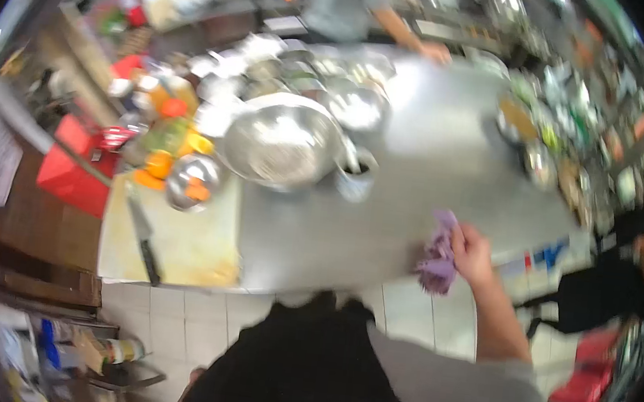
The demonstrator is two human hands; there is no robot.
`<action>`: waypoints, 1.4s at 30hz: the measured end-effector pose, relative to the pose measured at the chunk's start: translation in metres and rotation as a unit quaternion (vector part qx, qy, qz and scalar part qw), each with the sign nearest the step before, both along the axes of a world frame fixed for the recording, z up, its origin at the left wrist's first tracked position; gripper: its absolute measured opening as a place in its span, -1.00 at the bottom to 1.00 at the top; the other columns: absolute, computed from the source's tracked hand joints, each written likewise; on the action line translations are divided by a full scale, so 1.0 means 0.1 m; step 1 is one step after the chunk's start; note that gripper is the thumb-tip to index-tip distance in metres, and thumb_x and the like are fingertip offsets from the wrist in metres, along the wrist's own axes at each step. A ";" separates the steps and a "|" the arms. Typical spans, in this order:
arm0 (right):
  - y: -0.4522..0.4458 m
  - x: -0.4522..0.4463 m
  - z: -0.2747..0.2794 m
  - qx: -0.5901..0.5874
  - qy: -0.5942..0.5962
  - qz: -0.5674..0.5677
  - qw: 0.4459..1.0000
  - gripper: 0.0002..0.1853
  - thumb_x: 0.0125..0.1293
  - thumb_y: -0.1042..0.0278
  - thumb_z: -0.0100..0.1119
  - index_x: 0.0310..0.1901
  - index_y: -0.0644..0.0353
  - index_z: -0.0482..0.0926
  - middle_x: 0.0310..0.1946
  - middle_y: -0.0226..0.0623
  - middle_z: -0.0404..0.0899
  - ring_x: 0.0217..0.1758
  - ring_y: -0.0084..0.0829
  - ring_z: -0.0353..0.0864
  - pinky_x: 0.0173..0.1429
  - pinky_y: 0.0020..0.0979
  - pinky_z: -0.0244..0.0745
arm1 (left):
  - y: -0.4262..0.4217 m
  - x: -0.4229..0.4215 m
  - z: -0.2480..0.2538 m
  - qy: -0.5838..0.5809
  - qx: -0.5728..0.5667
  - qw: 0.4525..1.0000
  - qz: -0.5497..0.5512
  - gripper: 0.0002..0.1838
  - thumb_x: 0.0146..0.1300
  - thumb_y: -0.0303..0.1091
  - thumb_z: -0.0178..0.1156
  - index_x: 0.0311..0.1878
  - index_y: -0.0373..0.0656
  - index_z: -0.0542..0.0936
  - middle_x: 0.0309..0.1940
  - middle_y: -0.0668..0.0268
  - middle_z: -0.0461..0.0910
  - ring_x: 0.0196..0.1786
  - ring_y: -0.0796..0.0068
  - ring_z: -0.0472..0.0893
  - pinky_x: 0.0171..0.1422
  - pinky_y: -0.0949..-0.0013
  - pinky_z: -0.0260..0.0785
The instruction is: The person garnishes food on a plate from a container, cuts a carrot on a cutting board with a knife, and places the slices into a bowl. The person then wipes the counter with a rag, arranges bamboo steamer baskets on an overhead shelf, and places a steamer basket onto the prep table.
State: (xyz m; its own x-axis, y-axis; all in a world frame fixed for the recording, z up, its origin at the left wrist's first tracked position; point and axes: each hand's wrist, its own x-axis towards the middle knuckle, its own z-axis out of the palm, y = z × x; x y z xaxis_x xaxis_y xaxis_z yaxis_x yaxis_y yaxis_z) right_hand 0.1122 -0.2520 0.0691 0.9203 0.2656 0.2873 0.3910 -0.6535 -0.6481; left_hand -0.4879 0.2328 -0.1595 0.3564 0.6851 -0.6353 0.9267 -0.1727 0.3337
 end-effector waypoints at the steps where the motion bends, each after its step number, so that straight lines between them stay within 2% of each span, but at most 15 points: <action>1: 0.14 0.06 0.07 0.017 0.034 -0.028 0.999 -0.84 0.36 0.35 0.29 -0.33 0.27 0.66 -0.54 -0.14 0.59 -0.45 -0.21 0.62 -0.30 -0.26 0.54 | 0.03 -0.11 -0.07 -0.003 0.001 1.000 0.007 -0.71 0.35 -0.18 0.18 -0.15 -0.18 0.75 -0.27 0.12 0.75 -0.21 0.20 0.72 -0.08 0.12 0.56; 3: 0.29 0.14 0.08 -0.189 -0.240 0.042 0.951 -0.83 0.22 0.30 0.34 -0.25 0.21 0.69 -0.22 0.03 0.67 -0.15 0.10 0.63 -0.03 -0.04 0.60 | 0.12 -0.25 -0.20 -0.015 0.001 1.000 0.018 -0.71 0.35 -0.18 0.18 -0.15 -0.19 0.75 -0.28 0.12 0.74 -0.21 0.20 0.71 -0.09 0.12 0.55; 4: 0.41 0.07 0.02 -0.216 -0.155 0.004 0.964 -0.72 0.14 0.25 0.36 -0.14 0.17 0.70 -0.01 0.06 0.63 0.01 0.06 0.62 0.12 -0.02 0.59 | 0.21 -0.28 -0.25 -0.022 0.003 0.999 0.024 -0.71 0.35 -0.18 0.18 -0.15 -0.20 0.75 -0.28 0.12 0.74 -0.21 0.20 0.71 -0.09 0.11 0.55; 6: 0.62 -0.01 -0.22 -0.265 0.074 0.026 0.961 -0.66 0.16 0.23 0.30 -0.04 0.14 0.69 0.08 0.07 0.61 0.06 0.07 0.62 0.19 -0.04 0.57 | 0.41 -0.31 -0.32 -0.034 0.003 0.999 0.032 -0.70 0.35 -0.19 0.17 -0.15 -0.21 0.74 -0.29 0.11 0.73 -0.21 0.20 0.70 -0.09 0.10 0.54; 8: 0.89 -0.21 -0.48 -0.291 -0.074 -0.060 0.952 -0.57 0.24 0.05 0.22 0.03 0.17 0.67 0.11 0.10 0.57 0.19 0.13 0.56 0.27 -0.02 0.51 | 0.57 -0.36 -0.37 -0.057 0.006 0.997 0.045 -0.70 0.36 -0.19 0.17 -0.15 -0.22 0.74 -0.30 0.11 0.73 -0.21 0.19 0.69 -0.10 0.10 0.53; 11: 1.26 -0.40 -0.41 -0.320 -0.021 -0.108 0.941 -0.57 0.24 0.10 0.18 0.06 0.14 0.68 0.17 0.10 0.56 0.16 0.15 0.59 0.33 -0.03 0.50 | 0.82 -0.40 -0.32 -0.093 0.011 0.994 0.055 -0.70 0.36 -0.20 0.17 -0.15 -0.23 0.74 -0.31 0.10 0.72 -0.22 0.19 0.68 -0.10 0.08 0.52; 14: 1.45 -0.49 -0.55 -0.297 -0.060 -0.092 0.948 -0.51 0.25 0.02 0.16 0.10 0.16 0.66 0.14 0.09 0.60 0.20 0.12 0.59 0.34 -0.05 0.50 | 1.07 -0.46 -0.23 -0.117 0.012 0.991 0.058 -0.70 0.37 -0.20 0.16 -0.15 -0.24 0.73 -0.31 0.09 0.71 -0.22 0.18 0.67 -0.11 0.07 0.51; 18: 1.83 -0.70 -0.32 -0.303 0.054 -0.075 0.949 -0.50 0.38 -0.06 0.03 0.12 0.14 0.67 0.09 0.06 0.67 0.22 0.01 0.63 0.36 -0.14 0.49 | 1.31 -0.51 -0.17 -0.134 0.011 0.989 0.066 -0.70 0.37 -0.21 0.15 -0.14 -0.26 0.73 -0.33 0.08 0.69 -0.22 0.18 0.65 -0.12 0.06 0.50; 24: 2.00 -0.54 -0.16 -0.348 0.069 -0.013 0.935 -0.47 0.39 -0.11 -0.03 0.09 0.13 0.69 0.09 0.02 0.69 0.17 -0.01 0.69 0.29 -0.09 0.55 | 1.48 -0.59 -0.23 -0.139 0.013 0.987 0.080 -0.69 0.38 -0.22 0.14 -0.14 -0.29 0.72 -0.35 0.07 0.67 -0.23 0.17 0.63 -0.13 0.03 0.48; 27: 1.97 -0.32 -0.37 -0.350 0.013 -0.038 0.936 -0.49 0.42 -0.10 -0.07 0.02 0.11 0.71 0.07 0.01 0.70 0.12 -0.01 0.70 0.24 -0.07 0.57 | 1.55 -0.70 -0.18 -0.135 0.023 0.987 0.089 -0.69 0.39 -0.23 0.14 -0.14 -0.30 0.71 -0.36 0.07 0.66 -0.23 0.16 0.62 -0.13 0.02 0.47; 30: 2.05 -0.31 -0.31 -0.286 0.081 -0.057 0.953 -0.58 0.41 -0.01 -0.01 -0.12 0.13 0.73 0.07 -0.01 0.69 0.12 0.01 0.68 0.17 -0.04 0.58 | 1.60 -0.86 -0.20 -0.139 0.035 0.985 0.095 -0.69 0.39 -0.23 0.13 -0.14 -0.31 0.71 -0.36 0.06 0.65 -0.23 0.16 0.61 -0.14 0.01 0.46; 33: 2.02 -0.41 -0.46 -0.183 -0.048 -0.049 0.981 -0.74 0.36 0.12 0.12 -0.24 0.08 0.72 -0.18 -0.04 0.71 -0.07 0.03 0.70 0.02 0.02 0.60 | 1.73 -1.06 -0.29 -0.163 0.073 0.982 0.053 -0.68 0.40 -0.24 0.13 -0.14 -0.33 0.70 -0.37 0.05 0.65 -0.24 0.15 0.59 -0.14 -0.01 0.45; 35: 2.03 -0.49 -0.48 -0.141 -0.052 -0.067 0.986 -0.80 0.32 0.19 0.17 -0.26 0.07 0.72 -0.15 -0.05 0.68 -0.07 0.02 0.68 0.02 0.02 0.59 | 2.28 -0.95 -0.37 -0.060 0.210 0.962 -0.167 -0.73 0.36 -0.27 0.18 -0.21 -0.27 0.74 -0.37 0.09 0.70 -0.20 0.15 0.65 -0.09 0.03 0.51; 39: 2.13 -0.49 -0.60 -0.144 -0.090 -0.138 0.976 -0.78 0.34 0.22 0.13 -0.34 0.10 0.72 -0.16 0.00 0.64 -0.09 0.09 0.64 0.03 0.07 0.56 | 2.72 -0.72 -0.21 0.164 0.064 0.968 -0.180 -0.64 0.34 -0.11 0.11 -0.21 -0.15 0.78 -0.28 0.14 0.77 -0.20 0.21 0.74 -0.04 0.11 0.58; 42: 2.07 -0.34 -0.79 -0.146 -0.074 -0.137 0.977 -0.81 0.32 0.22 0.17 -0.25 0.09 0.71 -0.13 -0.05 0.61 -0.01 0.07 0.60 0.07 0.05 0.55 | 2.79 -0.39 -0.09 0.196 0.040 0.968 -0.151 -0.54 0.32 0.02 0.03 -0.22 -0.13 0.78 -0.22 0.13 0.78 -0.09 0.16 0.76 0.14 0.13 0.54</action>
